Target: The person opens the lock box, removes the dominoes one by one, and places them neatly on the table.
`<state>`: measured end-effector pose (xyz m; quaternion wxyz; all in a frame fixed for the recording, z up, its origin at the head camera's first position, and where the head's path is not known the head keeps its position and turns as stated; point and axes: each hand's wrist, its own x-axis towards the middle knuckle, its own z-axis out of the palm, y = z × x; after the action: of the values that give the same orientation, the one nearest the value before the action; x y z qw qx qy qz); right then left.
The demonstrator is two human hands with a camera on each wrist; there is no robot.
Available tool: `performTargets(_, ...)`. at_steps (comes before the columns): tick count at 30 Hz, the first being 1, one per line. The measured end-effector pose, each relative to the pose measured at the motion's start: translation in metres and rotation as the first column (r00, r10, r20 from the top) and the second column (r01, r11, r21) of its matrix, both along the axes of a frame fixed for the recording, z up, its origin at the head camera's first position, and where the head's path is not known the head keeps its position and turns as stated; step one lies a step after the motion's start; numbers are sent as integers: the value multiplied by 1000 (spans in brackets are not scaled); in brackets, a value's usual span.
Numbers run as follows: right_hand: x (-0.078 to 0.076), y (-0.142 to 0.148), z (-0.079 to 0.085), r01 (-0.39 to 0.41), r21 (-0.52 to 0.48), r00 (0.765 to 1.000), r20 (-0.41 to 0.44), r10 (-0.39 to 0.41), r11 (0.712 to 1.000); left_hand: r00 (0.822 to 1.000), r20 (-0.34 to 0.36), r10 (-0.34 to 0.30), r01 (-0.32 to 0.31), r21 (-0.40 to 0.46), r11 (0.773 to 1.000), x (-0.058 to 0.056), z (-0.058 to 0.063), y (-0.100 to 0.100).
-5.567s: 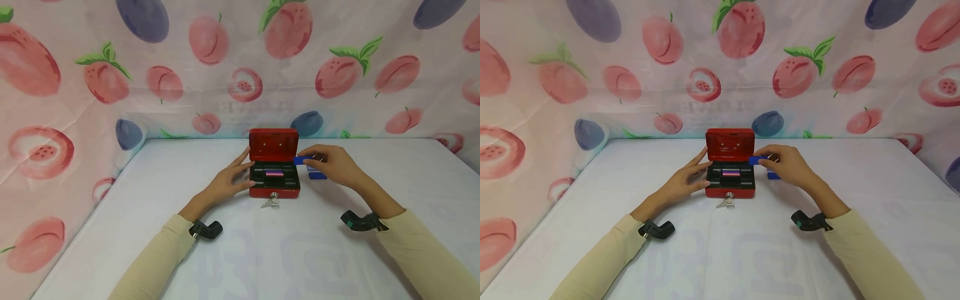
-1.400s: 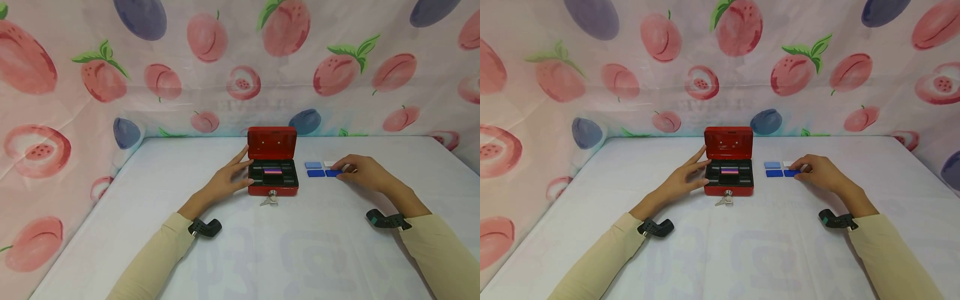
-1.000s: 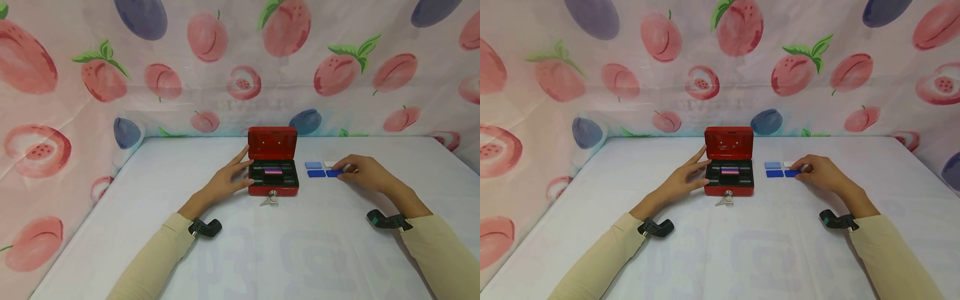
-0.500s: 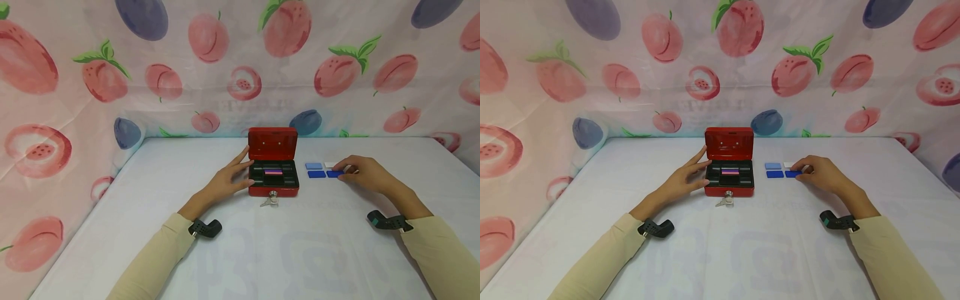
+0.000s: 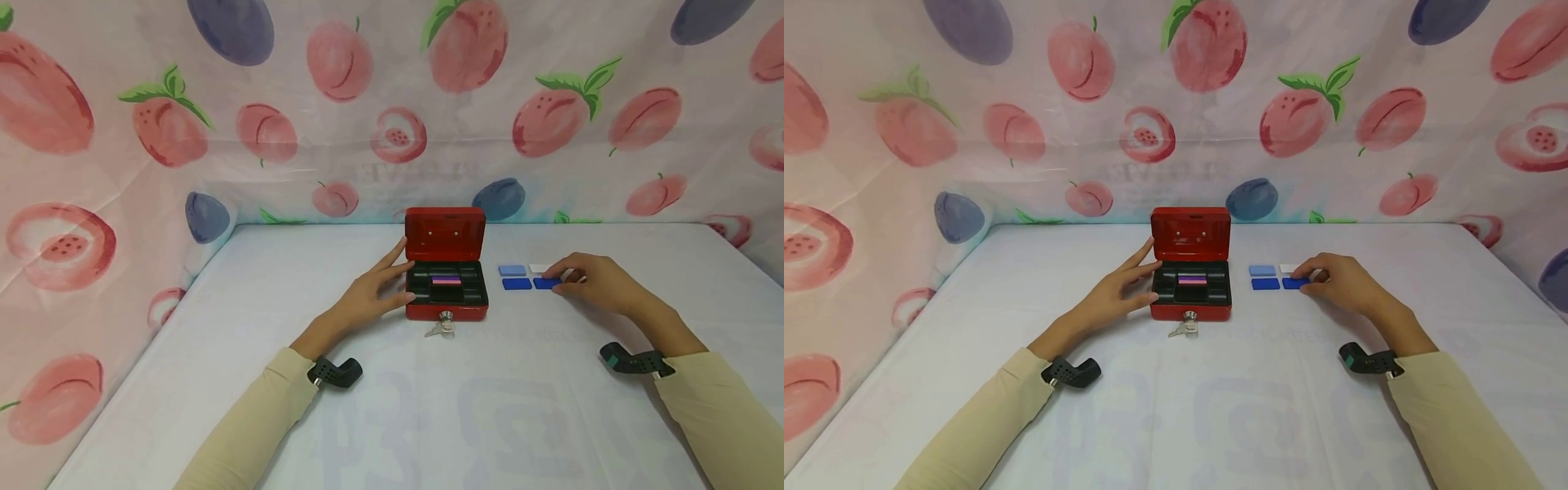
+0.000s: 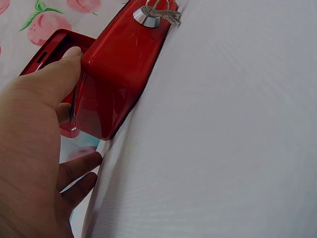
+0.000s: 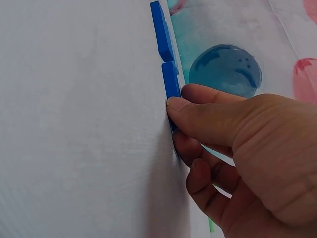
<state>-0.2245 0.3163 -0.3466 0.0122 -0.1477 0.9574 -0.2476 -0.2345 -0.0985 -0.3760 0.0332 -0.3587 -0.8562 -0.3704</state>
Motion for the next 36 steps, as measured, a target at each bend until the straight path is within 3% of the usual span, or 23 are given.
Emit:
performTargets(22, -2, 4, 5, 7, 12, 1000, -3, -7, 1000, 1000, 3, 4, -4, 3, 1000, -1, 2, 1)
performTargets(36, 1, -5, 15, -36, 7, 999, -21, 36, 999, 1000, 4, -2, 2, 7, 1000, 1, 1, 0)
